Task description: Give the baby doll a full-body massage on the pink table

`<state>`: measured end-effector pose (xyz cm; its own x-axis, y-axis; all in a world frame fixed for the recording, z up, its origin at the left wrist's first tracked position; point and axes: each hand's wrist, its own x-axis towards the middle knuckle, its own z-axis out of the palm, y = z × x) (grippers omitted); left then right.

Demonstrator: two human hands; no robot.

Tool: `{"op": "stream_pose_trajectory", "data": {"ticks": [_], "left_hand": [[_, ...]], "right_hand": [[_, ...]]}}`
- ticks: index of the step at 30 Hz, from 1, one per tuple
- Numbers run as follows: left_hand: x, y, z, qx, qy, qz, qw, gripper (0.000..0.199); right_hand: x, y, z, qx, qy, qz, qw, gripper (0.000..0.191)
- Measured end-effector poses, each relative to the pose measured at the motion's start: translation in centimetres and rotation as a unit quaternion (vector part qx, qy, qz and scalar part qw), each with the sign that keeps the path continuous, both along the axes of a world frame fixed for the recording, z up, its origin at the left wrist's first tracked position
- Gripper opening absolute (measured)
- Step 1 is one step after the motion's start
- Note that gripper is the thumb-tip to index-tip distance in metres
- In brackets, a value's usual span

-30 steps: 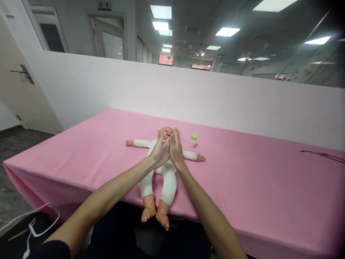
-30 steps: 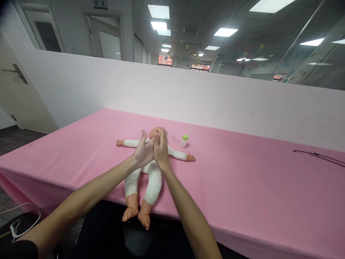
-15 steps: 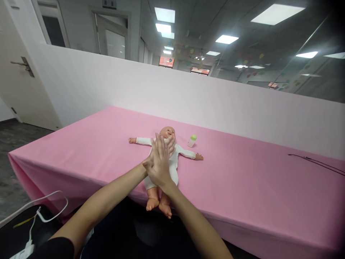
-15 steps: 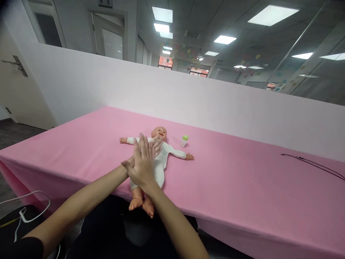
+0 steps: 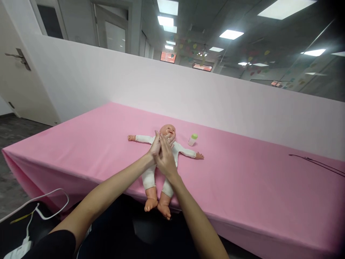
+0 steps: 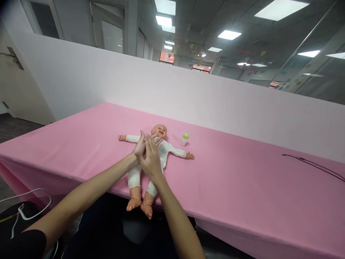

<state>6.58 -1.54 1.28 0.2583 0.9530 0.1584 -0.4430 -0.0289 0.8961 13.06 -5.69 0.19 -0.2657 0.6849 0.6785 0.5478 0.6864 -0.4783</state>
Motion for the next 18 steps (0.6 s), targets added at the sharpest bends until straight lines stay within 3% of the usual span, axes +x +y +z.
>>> {"op": "stream_pose_trajectory", "data": {"ticks": [3,5,7,9,11,14,18], "left_hand": [[-2.0,2.5,1.5,0.027,-0.015,-0.038,0.999,0.088],[-3.6,4.1,1.7,0.077,0.012,0.004,0.997,0.077],[-4.9,5.4,0.8,0.126,0.075,0.11,0.983,0.06],[-5.9,6.4,-0.9,0.157,0.144,0.239,0.947,0.045],[-6.7,7.2,-2.8,0.176,0.203,0.322,0.908,0.033],[-7.5,7.8,-4.9,0.193,0.285,0.359,0.867,0.033],[-7.7,7.9,-5.9,0.233,0.376,0.352,0.825,0.034]], "right_hand": [[3.0,2.5,1.8,-0.025,0.051,-0.013,0.998,0.06],[5.5,4.7,2.2,-0.041,0.094,-0.053,0.993,0.051],[8.1,6.8,1.3,-0.053,0.125,-0.109,0.985,0.044],[10.3,8.6,-0.4,-0.062,0.141,-0.179,0.972,0.042],[11.9,9.7,-2.4,-0.07,0.136,-0.239,0.959,0.043],[12.8,10.2,-4.2,-0.073,0.078,-0.264,0.959,0.044],[12.2,9.6,-4.0,-0.056,-0.002,-0.255,0.965,0.044]]}}
